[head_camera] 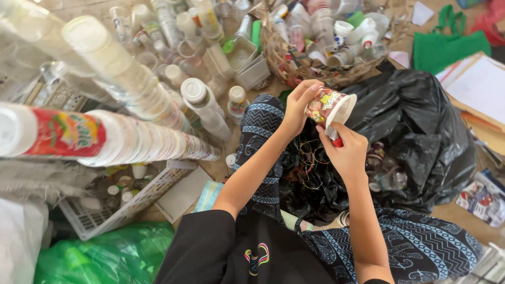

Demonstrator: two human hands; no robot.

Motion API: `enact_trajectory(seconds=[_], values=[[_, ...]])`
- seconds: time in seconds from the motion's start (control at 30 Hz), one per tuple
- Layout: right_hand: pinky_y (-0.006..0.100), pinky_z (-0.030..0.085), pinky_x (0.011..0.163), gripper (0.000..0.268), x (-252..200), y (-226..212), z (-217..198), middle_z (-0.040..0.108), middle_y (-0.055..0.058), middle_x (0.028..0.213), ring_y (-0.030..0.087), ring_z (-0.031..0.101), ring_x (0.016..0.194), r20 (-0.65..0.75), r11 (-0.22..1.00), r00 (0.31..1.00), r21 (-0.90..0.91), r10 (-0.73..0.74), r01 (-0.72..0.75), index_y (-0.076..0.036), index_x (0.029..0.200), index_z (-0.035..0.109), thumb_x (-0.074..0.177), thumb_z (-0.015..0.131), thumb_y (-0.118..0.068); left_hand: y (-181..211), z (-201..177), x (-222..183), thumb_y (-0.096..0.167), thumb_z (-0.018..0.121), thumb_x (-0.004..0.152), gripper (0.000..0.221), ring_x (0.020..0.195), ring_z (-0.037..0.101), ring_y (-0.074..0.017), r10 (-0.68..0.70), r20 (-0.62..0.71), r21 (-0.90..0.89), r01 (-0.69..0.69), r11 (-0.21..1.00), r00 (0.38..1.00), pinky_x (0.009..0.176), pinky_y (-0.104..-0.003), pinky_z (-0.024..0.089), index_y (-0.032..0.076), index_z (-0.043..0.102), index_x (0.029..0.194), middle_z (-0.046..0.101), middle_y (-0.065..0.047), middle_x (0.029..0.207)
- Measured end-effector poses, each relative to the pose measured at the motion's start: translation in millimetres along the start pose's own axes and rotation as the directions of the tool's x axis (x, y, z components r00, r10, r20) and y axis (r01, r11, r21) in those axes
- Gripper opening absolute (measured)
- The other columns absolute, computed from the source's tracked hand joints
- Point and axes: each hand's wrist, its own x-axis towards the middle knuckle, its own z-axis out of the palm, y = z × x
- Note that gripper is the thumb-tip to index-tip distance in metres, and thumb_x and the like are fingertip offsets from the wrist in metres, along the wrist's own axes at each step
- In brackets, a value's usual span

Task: The person sits on the floor surrounded by plastic waste and uses a red utility knife to cut and peel labels off plastic cups. They handle several cups, including a clear one and a white one with an orange label, removing the paper wrappers and placing the cleaned cups aside.

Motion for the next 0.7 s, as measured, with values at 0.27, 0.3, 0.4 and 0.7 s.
enact_trajectory(seconds=[0.27,0.3,0.4,0.7], values=[[0.038,0.056,0.061,0.021,25.8,-36.7,46.7,0.074,0.013,0.083,0.038,0.072,0.074,0.137,0.951,0.987,0.309,-0.078,0.033,-0.003,0.092,0.071,0.083,0.09,-0.006,80.7,-57.4,-24.0,0.028,0.071,0.099,0.025,0.103,0.061,-0.0111,0.254,-0.183,0.201,-0.217,0.955,0.95,0.094,-0.029,0.05,0.008,0.071,0.115,0.07,-0.007,0.107],[0.039,0.058,0.066,0.018,30.2,-44.6,51.9,0.077,0.012,0.092,0.038,0.074,0.08,0.162,0.928,0.983,0.372,-0.086,0.02,-0.003,0.094,0.073,0.084,0.088,-0.007,89.0,-67.1,-24.9,0.027,0.072,0.098,0.026,0.105,0.061,-0.0116,0.301,-0.193,0.235,-0.253,0.938,0.934,0.095,-0.029,0.05,0.008,0.071,0.116,0.07,-0.007,0.108],[0.038,0.058,0.067,0.011,32.1,-42.2,71.6,0.078,0.011,0.101,0.037,0.075,0.082,0.249,0.892,0.961,0.452,-0.125,-0.001,-0.005,0.095,0.075,0.088,0.084,-0.007,105.7,-80.5,-30.4,0.023,0.074,0.097,0.021,0.095,0.067,-0.0098,0.324,-0.286,0.268,-0.25,0.93,0.902,0.085,-0.028,0.056,0.01,0.071,0.114,0.067,-0.001,0.109],[0.018,0.045,0.048,0.032,37.3,-60.4,98.6,0.069,0.006,0.132,0.001,0.053,0.05,0.581,0.51,0.792,0.632,0.185,-0.583,-0.009,0.132,0.066,0.101,0.067,-0.019,195.1,-94.2,-24.3,0.016,0.085,0.086,0.031,0.108,0.064,-0.0196,0.82,-0.025,0.915,-0.317,0.249,0.572,0.091,-0.038,0.055,0.015,0.067,0.111,0.059,0.001,0.11]])
